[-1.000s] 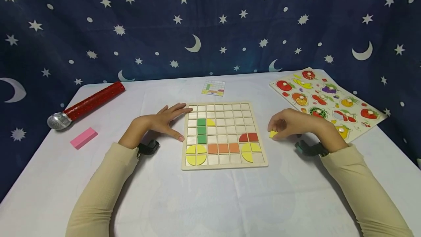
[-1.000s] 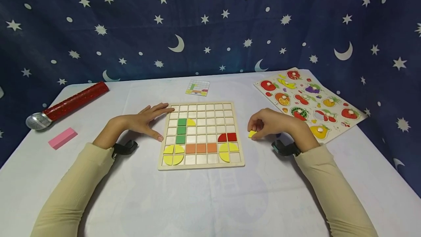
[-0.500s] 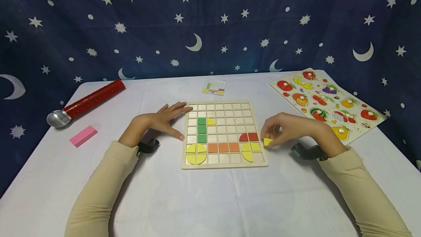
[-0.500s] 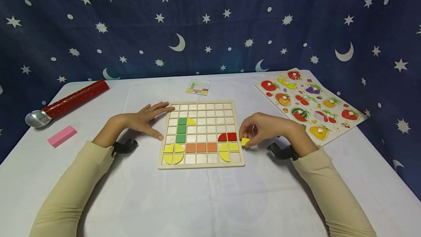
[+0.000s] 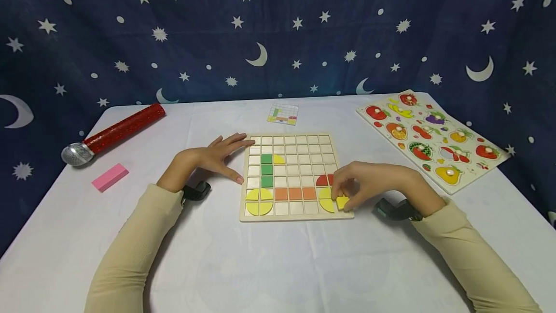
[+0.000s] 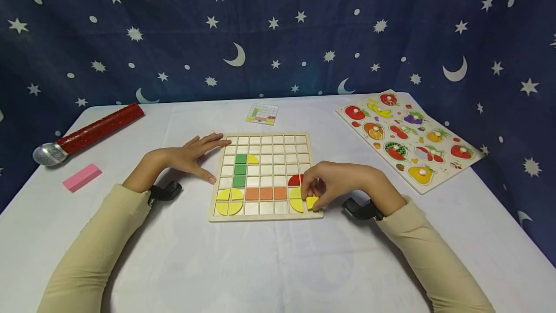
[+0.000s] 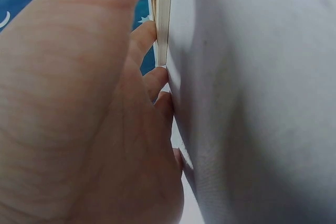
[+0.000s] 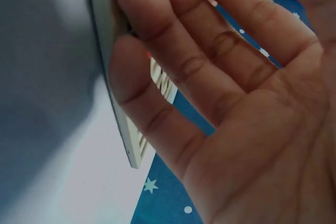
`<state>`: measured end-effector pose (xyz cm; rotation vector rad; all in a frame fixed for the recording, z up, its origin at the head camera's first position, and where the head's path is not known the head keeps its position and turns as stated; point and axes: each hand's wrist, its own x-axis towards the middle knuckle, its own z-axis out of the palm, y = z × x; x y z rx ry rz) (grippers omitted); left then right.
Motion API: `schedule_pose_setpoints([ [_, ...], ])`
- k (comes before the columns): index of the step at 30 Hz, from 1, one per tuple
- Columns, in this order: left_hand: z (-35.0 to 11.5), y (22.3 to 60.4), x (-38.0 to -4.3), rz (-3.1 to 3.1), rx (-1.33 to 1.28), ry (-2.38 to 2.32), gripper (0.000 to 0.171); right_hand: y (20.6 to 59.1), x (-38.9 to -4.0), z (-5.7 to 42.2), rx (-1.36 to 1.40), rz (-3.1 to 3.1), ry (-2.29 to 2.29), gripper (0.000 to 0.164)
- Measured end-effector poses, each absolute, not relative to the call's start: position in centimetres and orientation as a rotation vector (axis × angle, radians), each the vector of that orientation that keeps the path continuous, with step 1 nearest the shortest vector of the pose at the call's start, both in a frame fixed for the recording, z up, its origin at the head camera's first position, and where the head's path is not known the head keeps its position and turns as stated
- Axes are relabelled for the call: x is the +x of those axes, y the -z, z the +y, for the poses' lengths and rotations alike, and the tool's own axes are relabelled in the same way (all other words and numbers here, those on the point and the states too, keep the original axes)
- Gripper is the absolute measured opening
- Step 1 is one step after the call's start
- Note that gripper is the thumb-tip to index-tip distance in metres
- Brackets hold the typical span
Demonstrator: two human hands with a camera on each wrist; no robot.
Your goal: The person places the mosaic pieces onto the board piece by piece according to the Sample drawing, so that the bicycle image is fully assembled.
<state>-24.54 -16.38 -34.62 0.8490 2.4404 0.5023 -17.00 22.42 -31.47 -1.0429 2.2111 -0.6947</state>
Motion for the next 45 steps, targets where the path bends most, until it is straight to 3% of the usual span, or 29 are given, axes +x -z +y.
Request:
schedule_pose_setpoints([
  [28, -16.5, 34.7, -24.6, 2.447, 0.866, -0.515, 0.107, 31.9, -17.2, 22.6, -1.052, 2.183, 0.736, 0.02],
  [45, -16.6, 34.6, -24.5, 2.442, 0.856, -0.493, 0.108, 30.3, -18.5, 27.8, -1.032, 2.287, 0.849, 0.021],
])
